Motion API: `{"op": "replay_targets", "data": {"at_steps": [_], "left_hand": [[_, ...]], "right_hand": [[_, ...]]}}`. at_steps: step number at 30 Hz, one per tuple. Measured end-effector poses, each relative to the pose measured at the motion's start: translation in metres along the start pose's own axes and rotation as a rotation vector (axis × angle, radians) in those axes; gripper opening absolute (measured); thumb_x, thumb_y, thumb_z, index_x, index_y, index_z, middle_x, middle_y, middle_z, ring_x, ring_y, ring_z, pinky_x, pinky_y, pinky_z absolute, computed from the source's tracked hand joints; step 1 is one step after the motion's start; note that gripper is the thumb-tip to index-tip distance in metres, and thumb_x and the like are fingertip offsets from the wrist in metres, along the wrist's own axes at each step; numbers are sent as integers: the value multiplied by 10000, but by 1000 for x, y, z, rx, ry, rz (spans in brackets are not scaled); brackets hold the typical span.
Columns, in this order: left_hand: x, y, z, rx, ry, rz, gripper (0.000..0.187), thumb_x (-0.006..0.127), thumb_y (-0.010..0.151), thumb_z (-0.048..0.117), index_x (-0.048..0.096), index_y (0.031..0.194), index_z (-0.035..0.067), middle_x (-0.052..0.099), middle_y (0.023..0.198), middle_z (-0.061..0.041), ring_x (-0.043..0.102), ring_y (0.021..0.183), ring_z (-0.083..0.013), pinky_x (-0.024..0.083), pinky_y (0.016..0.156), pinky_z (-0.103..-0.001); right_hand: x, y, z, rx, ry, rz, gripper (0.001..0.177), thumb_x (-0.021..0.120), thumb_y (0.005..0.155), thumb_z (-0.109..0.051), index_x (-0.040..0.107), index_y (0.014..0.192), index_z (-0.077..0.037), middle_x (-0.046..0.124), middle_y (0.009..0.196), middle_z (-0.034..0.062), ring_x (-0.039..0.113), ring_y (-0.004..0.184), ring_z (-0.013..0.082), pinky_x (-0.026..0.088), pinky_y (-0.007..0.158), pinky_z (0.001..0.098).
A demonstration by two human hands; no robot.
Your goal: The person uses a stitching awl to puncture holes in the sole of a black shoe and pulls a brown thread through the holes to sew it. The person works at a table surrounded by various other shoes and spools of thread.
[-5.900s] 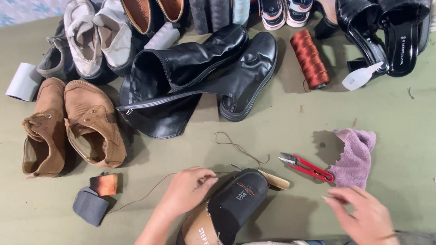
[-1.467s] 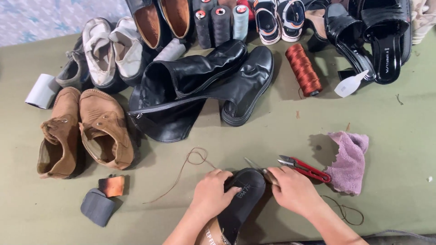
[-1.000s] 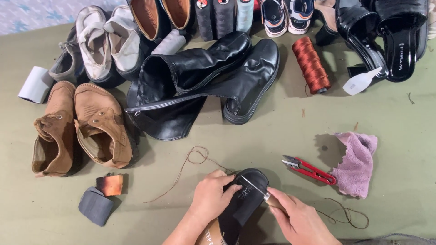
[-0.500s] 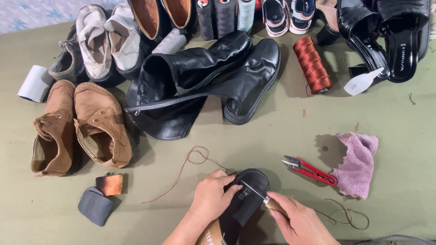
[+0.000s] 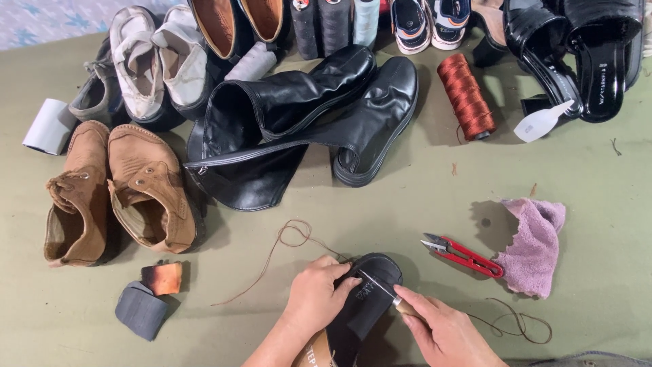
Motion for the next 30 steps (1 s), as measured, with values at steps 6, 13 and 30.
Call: {"op": "replay_targets", "data": {"at_steps": [6,13,30], "left_hand": [[6,1,-5,57,38,25,280,661,958,440,780,1079,217,607,856,54,624,784,-203,520,611,-379],[25,4,-20,290,170,158,246,668,990,329,665,908,97,526,759,-13,550,711,-266,491,558,-416],[35,7,-26,442,235,265,240,697,946,195,702,1085,1,578,847,-56,587,734,-274,545,611,-380]], "right_hand": [[5,-1,-9,-29,-26,-29,535,514,975,-270,475,1498,-379,770,1051,-99,784,848,103,641,723,308],[4,10,-16,45,-119,-93,476,497,971,-268,500,1438,-363,742,922,-79,668,637,228,575,607,381],[7,37,-35,102,-65,-78,427,517,956,-266,576,1377,-307,794,901,11,721,632,331,572,598,437]]}}
Point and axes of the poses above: each hand's wrist, its own y-axis towards the middle knuckle, its own x-axis out of the palm, z = x × y, the point moved 1 cm from there along y, towards the middle knuckle
